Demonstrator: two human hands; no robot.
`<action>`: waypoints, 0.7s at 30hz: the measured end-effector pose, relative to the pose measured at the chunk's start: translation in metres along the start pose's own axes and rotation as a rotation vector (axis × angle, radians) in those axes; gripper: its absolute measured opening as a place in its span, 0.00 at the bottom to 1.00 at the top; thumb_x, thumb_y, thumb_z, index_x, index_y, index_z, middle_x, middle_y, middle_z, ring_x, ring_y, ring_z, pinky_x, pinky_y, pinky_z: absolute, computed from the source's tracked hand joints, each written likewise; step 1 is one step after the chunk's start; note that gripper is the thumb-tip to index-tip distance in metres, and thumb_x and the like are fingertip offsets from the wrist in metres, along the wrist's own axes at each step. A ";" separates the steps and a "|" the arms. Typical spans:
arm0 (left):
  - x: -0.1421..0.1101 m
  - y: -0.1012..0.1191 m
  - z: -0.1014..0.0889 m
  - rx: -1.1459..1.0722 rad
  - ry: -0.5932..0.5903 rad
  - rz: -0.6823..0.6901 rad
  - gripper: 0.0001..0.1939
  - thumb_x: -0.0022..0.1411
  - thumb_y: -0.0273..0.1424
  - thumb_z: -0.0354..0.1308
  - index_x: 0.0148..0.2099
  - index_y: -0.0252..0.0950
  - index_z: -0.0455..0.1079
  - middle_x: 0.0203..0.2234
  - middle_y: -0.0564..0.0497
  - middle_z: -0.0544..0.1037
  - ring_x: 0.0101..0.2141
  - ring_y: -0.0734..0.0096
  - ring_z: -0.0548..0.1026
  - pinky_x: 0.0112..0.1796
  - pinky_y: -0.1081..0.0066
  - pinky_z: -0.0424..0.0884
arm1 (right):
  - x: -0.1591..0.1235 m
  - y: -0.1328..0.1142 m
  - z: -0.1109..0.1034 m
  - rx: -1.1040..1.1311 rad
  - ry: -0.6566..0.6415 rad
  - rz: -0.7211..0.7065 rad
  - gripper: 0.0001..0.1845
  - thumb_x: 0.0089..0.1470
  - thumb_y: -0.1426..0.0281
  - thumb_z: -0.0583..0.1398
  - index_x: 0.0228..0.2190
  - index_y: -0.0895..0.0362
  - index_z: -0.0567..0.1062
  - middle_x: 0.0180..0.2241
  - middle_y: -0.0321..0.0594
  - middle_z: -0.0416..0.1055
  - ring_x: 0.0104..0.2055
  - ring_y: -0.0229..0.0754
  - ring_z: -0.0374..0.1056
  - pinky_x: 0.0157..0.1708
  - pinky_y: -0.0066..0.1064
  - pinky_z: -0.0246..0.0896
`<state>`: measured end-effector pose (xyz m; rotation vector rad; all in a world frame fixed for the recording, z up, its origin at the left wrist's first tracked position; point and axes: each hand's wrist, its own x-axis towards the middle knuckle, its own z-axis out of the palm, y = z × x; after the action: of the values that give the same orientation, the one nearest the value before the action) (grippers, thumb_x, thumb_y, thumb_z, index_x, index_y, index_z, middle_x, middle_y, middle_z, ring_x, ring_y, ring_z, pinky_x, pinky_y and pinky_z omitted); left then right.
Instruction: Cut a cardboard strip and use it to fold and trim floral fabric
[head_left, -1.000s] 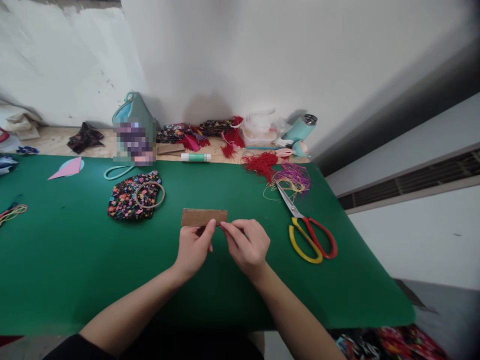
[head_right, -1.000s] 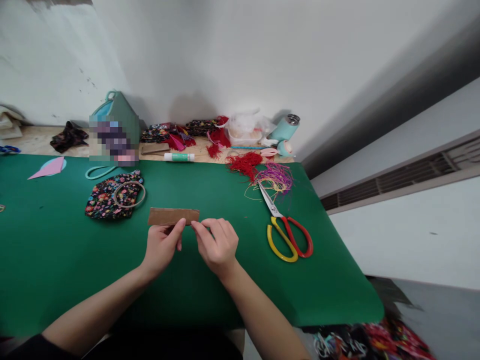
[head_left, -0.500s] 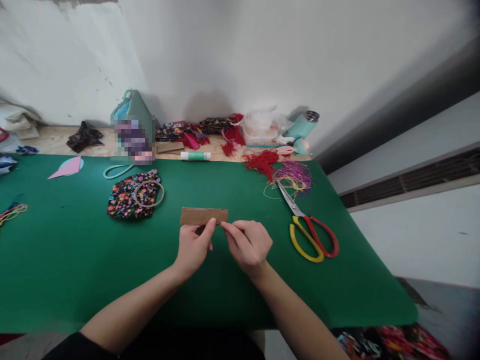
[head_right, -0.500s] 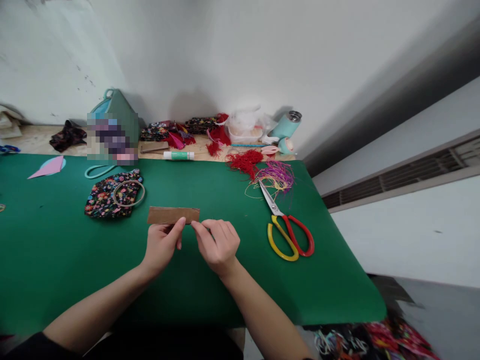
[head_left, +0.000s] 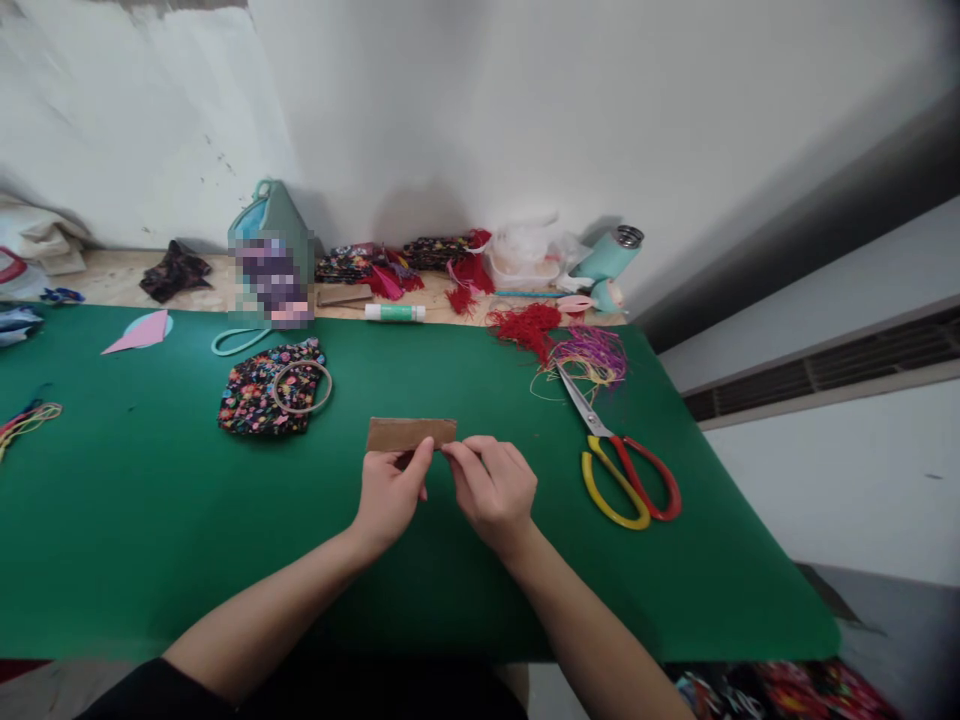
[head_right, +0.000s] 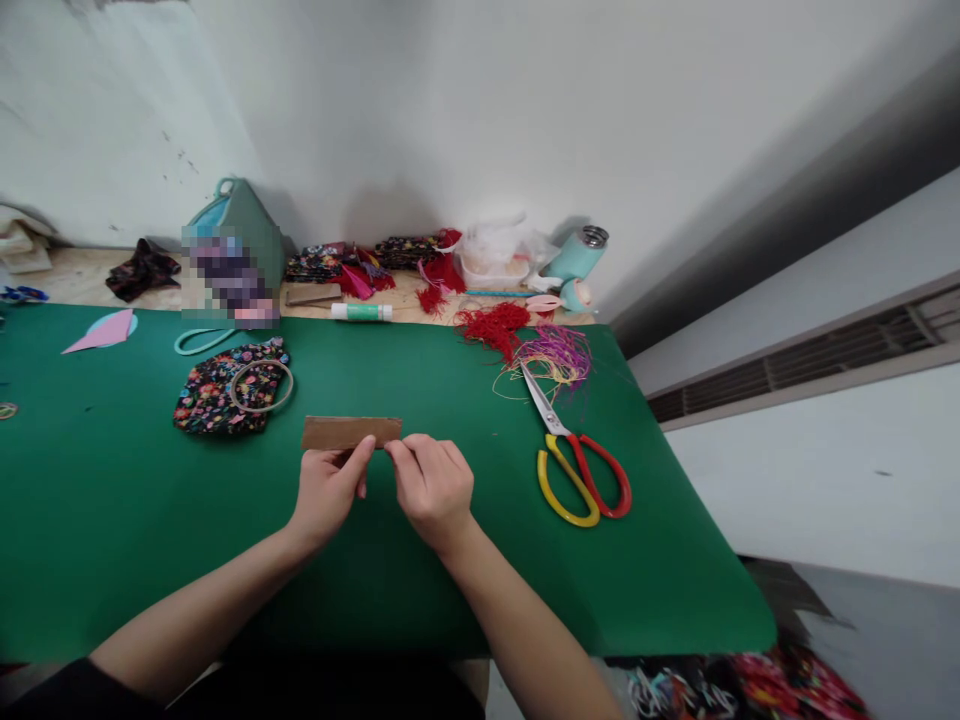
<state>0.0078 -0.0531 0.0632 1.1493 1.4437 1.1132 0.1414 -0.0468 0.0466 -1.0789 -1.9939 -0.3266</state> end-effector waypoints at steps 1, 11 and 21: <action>0.000 0.001 0.000 0.006 0.003 0.009 0.22 0.57 0.42 0.54 0.17 0.34 0.68 0.07 0.56 0.62 0.11 0.78 0.62 0.16 0.77 0.59 | -0.001 0.000 0.000 0.014 0.005 0.008 0.06 0.52 0.78 0.59 0.34 0.58 0.74 0.24 0.39 0.71 0.25 0.36 0.64 0.26 0.29 0.56; -0.003 0.002 0.001 0.007 0.020 0.015 0.21 0.55 0.44 0.55 0.19 0.33 0.69 0.08 0.56 0.63 0.11 0.78 0.62 0.15 0.77 0.59 | -0.005 0.000 -0.002 0.010 0.056 -0.020 0.11 0.51 0.77 0.60 0.38 0.56 0.74 0.24 0.37 0.72 0.24 0.35 0.64 0.25 0.29 0.55; 0.000 0.002 0.002 -0.020 0.047 -0.034 0.23 0.52 0.47 0.57 0.19 0.33 0.69 0.07 0.57 0.61 0.10 0.78 0.61 0.14 0.77 0.57 | -0.003 0.001 0.002 0.002 -0.031 -0.035 0.09 0.54 0.78 0.57 0.37 0.57 0.74 0.25 0.39 0.72 0.25 0.36 0.65 0.26 0.29 0.55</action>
<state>0.0096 -0.0524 0.0653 1.0870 1.4802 1.1356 0.1418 -0.0469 0.0423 -1.0549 -2.0417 -0.3279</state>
